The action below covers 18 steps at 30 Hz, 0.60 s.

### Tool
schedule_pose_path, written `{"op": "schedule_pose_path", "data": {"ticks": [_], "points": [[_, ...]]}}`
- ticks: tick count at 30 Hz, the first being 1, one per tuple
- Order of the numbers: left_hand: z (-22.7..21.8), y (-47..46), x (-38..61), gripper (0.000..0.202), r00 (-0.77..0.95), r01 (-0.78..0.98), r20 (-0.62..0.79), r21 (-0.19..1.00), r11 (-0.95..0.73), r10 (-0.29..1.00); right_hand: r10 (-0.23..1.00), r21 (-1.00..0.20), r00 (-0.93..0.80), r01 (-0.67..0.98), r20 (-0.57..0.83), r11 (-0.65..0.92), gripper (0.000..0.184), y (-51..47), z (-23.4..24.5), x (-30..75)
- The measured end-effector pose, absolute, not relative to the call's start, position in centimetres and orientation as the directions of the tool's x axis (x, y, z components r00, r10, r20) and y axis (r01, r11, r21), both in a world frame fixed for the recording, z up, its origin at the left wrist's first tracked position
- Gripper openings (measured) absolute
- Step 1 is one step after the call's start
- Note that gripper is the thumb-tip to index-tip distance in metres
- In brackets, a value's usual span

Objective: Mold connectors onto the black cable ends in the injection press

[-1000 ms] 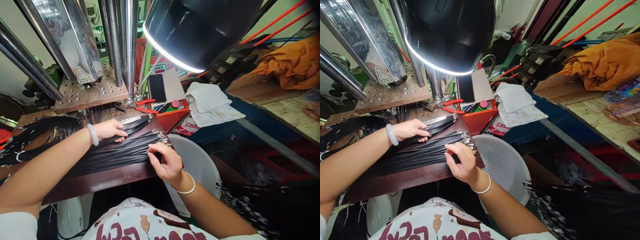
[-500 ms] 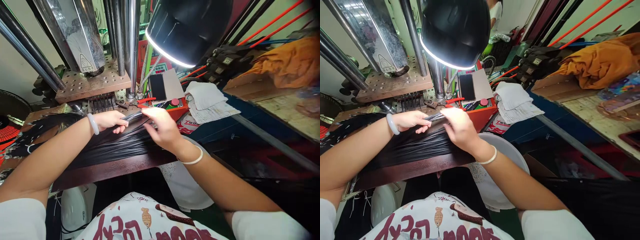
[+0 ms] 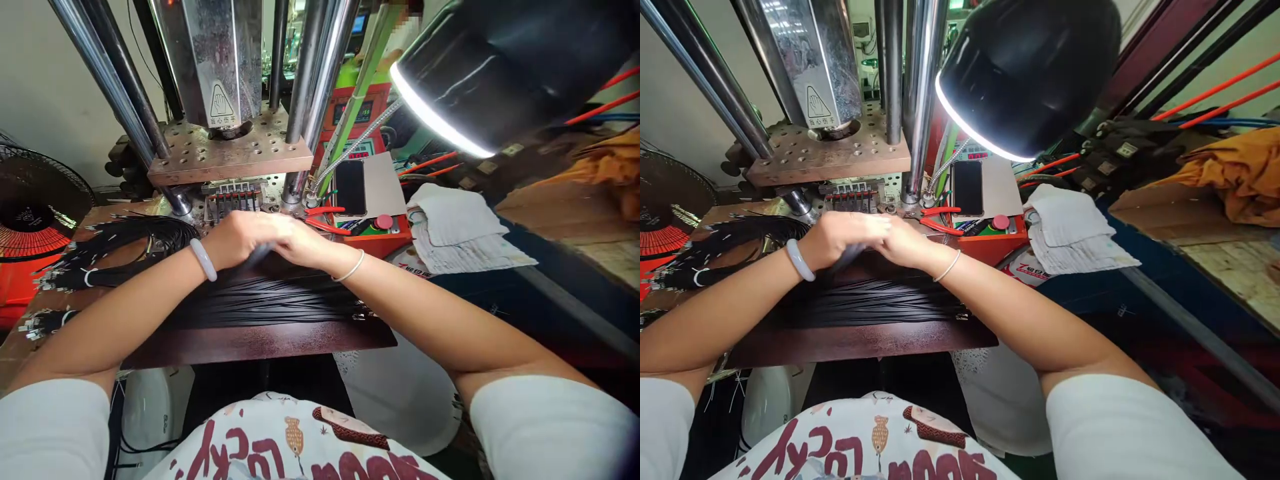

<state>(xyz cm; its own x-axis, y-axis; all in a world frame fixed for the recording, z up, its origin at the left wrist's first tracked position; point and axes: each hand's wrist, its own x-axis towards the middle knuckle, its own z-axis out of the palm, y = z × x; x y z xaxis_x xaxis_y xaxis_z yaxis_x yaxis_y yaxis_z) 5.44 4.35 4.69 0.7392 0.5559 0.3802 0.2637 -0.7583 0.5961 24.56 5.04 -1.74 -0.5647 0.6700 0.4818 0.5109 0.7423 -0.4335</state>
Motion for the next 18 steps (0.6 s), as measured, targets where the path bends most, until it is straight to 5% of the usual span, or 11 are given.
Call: {"op": "schedule_pose_path", "data": {"ticks": [3, 6, 10, 14, 18], "points": [[5.0, 4.9, 5.1, 0.037, 0.496, 0.269, 0.431, 0.749, -0.605, 0.754, 0.760, -0.311, -0.614, 0.695, 0.212, 0.648, 0.026, 5.9, -3.0, 25.5], [4.7, 5.3, 4.6, 0.040, 0.455, 0.180, 0.366, 0.855, -0.486, 0.812, 0.790, -0.335, -0.594, 0.721, 0.150, 0.606, 0.024, 4.7, -4.1, 26.7], [2.5, 5.6, 5.1, 0.029, 0.562, 0.270, 0.273, 0.832, -0.485, 0.781, 0.801, -0.617, -0.584, 0.585, 0.129, 0.526, 0.023, 2.0, -4.0, 26.8], [0.2, 5.8, 5.4, 0.017, 0.522, 0.392, 0.286, 0.757, -0.523, 0.804, 0.913, -0.874, -0.373, 0.375, 0.164, 0.310, 0.030, 1.5, -3.3, 25.5], [0.8, 5.5, 5.1, 0.024, 0.474, 0.376, 0.280, 0.792, -0.480, 0.834, 0.906, -0.991, -0.423, 0.123, -0.008, 0.049, 0.016, 2.1, -3.2, 23.8]]}}
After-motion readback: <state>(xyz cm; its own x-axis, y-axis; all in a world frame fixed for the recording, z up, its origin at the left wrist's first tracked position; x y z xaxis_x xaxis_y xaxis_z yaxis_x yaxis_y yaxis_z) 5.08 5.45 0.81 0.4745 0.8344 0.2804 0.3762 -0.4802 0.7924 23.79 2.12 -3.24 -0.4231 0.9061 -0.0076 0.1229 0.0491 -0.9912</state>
